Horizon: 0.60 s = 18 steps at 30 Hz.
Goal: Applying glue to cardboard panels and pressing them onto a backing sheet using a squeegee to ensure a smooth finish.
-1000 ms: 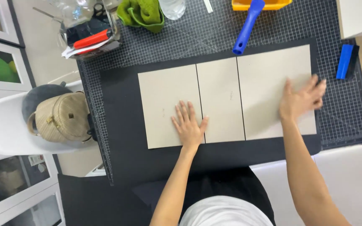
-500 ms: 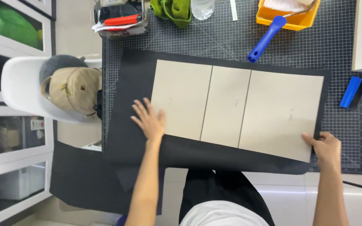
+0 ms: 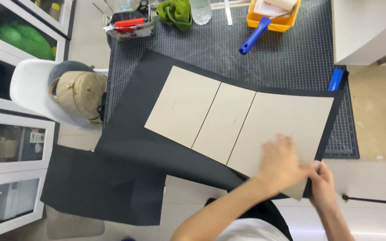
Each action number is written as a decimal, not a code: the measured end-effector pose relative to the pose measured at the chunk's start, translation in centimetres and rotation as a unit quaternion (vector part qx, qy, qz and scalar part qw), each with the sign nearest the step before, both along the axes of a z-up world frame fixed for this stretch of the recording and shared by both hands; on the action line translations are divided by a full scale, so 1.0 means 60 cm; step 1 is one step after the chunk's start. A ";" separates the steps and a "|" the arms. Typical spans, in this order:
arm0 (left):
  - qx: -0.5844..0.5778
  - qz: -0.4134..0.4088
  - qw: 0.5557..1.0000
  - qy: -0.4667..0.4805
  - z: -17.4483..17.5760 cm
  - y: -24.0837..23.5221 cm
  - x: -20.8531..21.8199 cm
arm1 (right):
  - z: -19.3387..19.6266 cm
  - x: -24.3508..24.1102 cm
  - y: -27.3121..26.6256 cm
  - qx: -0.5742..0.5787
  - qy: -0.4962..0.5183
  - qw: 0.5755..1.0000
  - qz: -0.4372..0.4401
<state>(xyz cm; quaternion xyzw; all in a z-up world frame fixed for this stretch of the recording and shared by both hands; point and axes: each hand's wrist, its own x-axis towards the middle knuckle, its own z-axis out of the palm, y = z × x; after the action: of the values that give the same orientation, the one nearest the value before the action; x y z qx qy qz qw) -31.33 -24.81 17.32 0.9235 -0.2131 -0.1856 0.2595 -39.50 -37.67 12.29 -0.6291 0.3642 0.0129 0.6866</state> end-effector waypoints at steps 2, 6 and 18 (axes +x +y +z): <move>0.014 -0.040 0.998 -0.047 0.004 -0.069 -0.080 | -0.050 -0.084 0.015 -0.030 -0.033 0.999 0.010; 0.132 0.010 0.958 -0.254 -0.016 -0.105 -0.221 | -0.161 -0.268 0.085 -0.151 -0.143 0.977 0.054; -0.039 -0.069 0.925 -0.372 0.364 0.284 -0.514 | -0.242 -0.090 0.108 -0.432 -0.433 0.780 0.132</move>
<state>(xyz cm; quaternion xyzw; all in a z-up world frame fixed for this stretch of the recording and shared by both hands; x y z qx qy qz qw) -62.20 -7.79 39.19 0.8982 -0.3644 0.1625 0.1844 -44.88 -31.19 -2.20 -0.8409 -0.0907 -0.3294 0.4197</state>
